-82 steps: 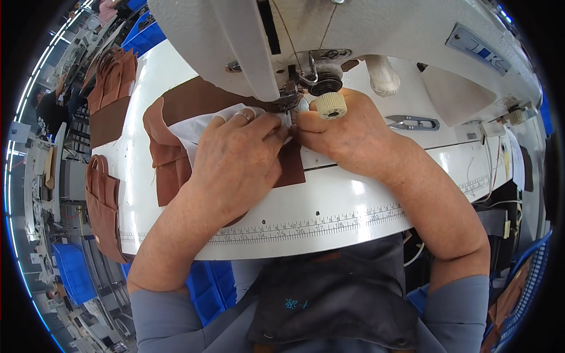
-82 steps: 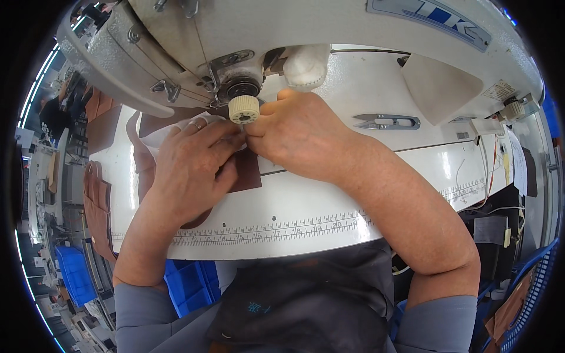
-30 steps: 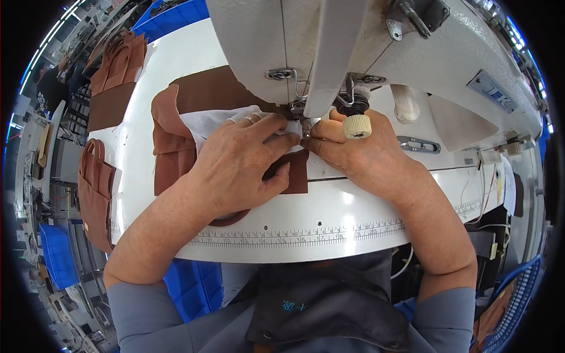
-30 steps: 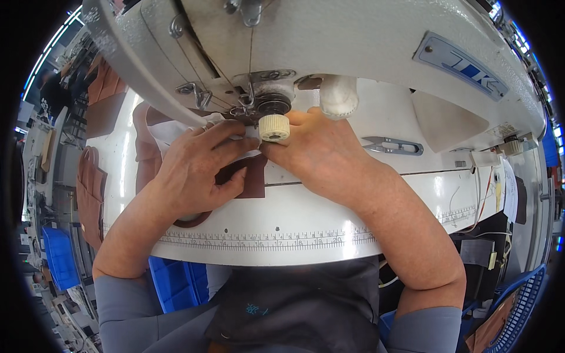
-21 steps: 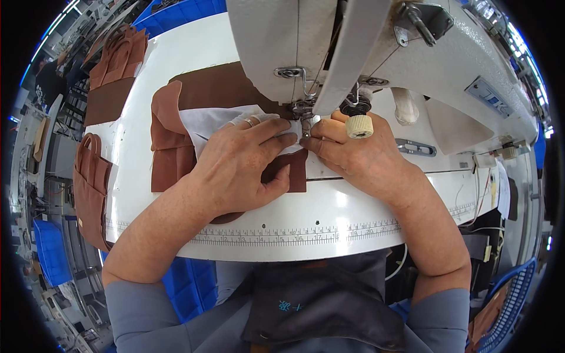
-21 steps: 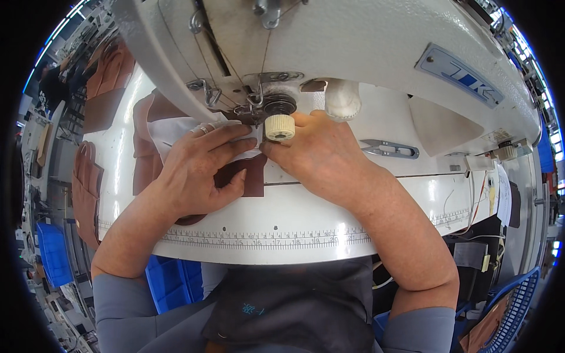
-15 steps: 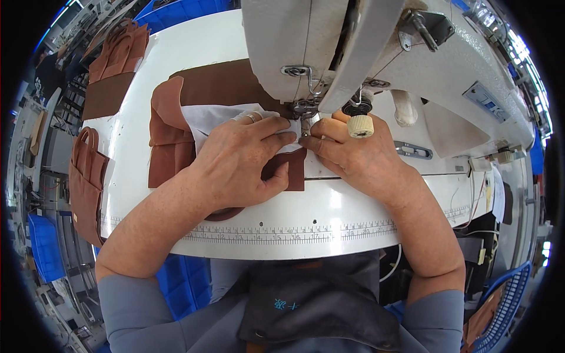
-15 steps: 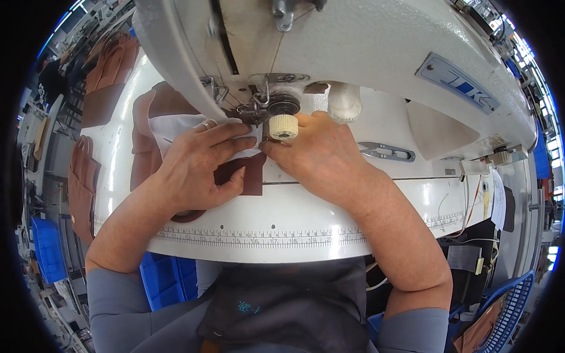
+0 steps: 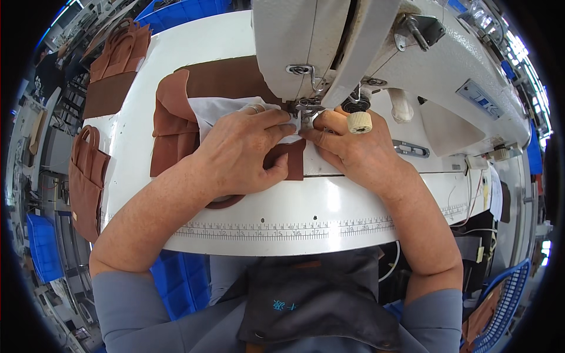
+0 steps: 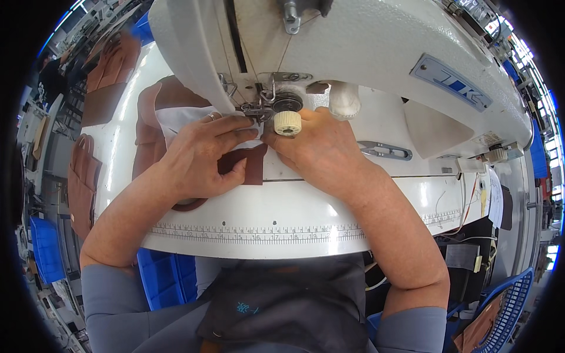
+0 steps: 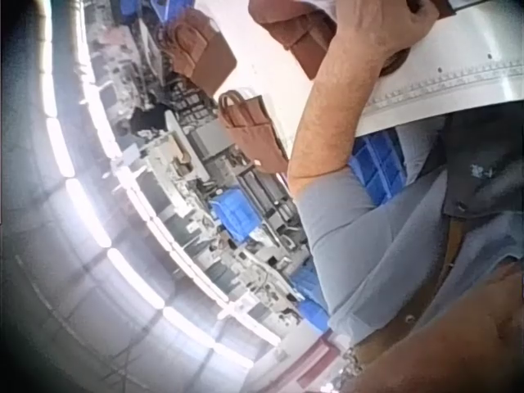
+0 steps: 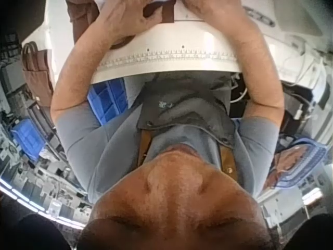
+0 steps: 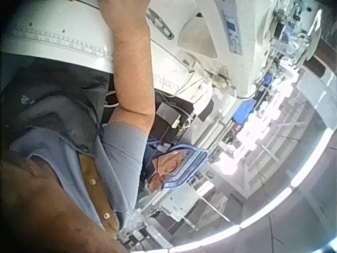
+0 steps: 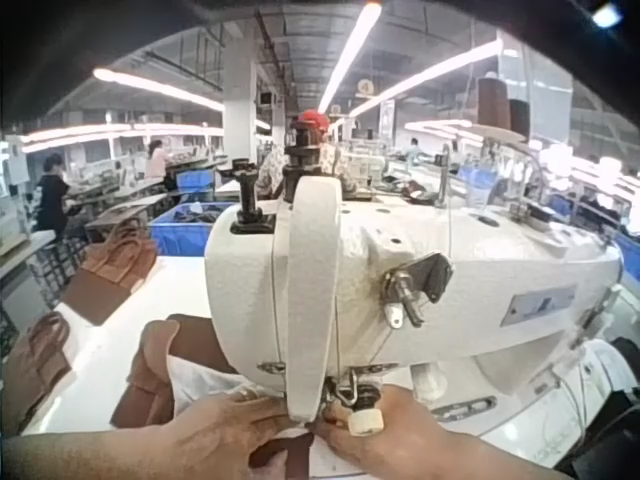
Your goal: Sewing and assembling pieces of a leather bag using an industrial sewing machine.
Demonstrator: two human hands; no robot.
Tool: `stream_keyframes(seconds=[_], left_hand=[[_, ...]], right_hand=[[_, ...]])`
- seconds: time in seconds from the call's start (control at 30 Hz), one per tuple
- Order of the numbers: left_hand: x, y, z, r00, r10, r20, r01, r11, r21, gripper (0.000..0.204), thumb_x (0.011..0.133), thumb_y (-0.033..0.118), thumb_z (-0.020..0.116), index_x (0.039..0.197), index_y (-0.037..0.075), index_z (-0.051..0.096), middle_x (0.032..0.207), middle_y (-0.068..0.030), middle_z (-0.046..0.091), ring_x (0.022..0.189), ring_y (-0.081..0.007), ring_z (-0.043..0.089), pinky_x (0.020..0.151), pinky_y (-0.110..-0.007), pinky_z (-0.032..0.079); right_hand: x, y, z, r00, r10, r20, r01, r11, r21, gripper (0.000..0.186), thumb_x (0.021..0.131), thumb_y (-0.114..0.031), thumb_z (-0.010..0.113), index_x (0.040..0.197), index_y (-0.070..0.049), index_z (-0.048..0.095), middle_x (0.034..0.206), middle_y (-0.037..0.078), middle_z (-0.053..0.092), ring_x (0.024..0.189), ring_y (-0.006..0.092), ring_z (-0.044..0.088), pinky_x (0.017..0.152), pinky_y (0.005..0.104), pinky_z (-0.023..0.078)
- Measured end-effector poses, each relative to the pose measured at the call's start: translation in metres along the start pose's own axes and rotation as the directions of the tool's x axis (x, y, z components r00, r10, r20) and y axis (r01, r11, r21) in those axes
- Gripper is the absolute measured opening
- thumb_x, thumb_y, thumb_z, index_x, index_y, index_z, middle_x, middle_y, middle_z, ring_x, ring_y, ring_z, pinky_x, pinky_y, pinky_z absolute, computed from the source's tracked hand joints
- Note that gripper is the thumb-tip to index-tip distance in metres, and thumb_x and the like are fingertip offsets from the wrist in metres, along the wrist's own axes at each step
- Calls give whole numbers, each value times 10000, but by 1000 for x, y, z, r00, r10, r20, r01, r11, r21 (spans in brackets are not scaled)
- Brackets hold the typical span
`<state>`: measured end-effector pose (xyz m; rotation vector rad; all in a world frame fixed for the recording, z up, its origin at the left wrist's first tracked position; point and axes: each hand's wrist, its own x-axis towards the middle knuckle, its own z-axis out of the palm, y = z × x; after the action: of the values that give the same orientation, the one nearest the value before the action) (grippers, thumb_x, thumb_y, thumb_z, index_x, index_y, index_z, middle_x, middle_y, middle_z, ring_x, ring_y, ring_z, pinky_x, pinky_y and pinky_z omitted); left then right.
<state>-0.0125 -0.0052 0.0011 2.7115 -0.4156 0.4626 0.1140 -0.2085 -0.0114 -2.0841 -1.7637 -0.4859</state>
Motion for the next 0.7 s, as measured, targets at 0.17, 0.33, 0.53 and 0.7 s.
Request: stream_keyframes(seconds=[0.17,0.33,0.53,0.7], left_hand=[[1,-4,3,1000,13,-22,-13,1000,-2,369,735,106,706,1083,-17,730,1162,-172,689,947,-348,688,851,-395,574],[4,-10,4,998,32,-59,-34,998,-44,366,735,101,703,1079,-21,728,1119,-177,705,936,-348,698,853,-388,576],[6,-11,6,995,38,-89,-43,998,-52,355,734,96,695,1067,-24,731,1101,-188,712,934,-352,705,862,-394,576],[8,-14,4,997,25,-77,-29,998,-50,334,751,105,695,1056,-25,736,1081,-154,713,956,-323,692,851,-387,574]], right_hand=[[0,1,2,999,49,0,-49,999,14,177,807,-173,726,980,-185,763,844,63,652,776,266,658,611,413,549],[1,2,1,998,59,10,-59,998,5,190,816,-176,716,1001,-186,756,891,76,646,820,262,652,607,412,554],[1,5,5,998,67,8,-67,998,-9,170,815,-179,705,981,-151,726,876,72,624,857,271,643,605,415,556],[1,6,5,999,43,-22,-43,999,13,126,814,-174,696,930,-123,701,881,70,620,863,277,640,608,416,555]])
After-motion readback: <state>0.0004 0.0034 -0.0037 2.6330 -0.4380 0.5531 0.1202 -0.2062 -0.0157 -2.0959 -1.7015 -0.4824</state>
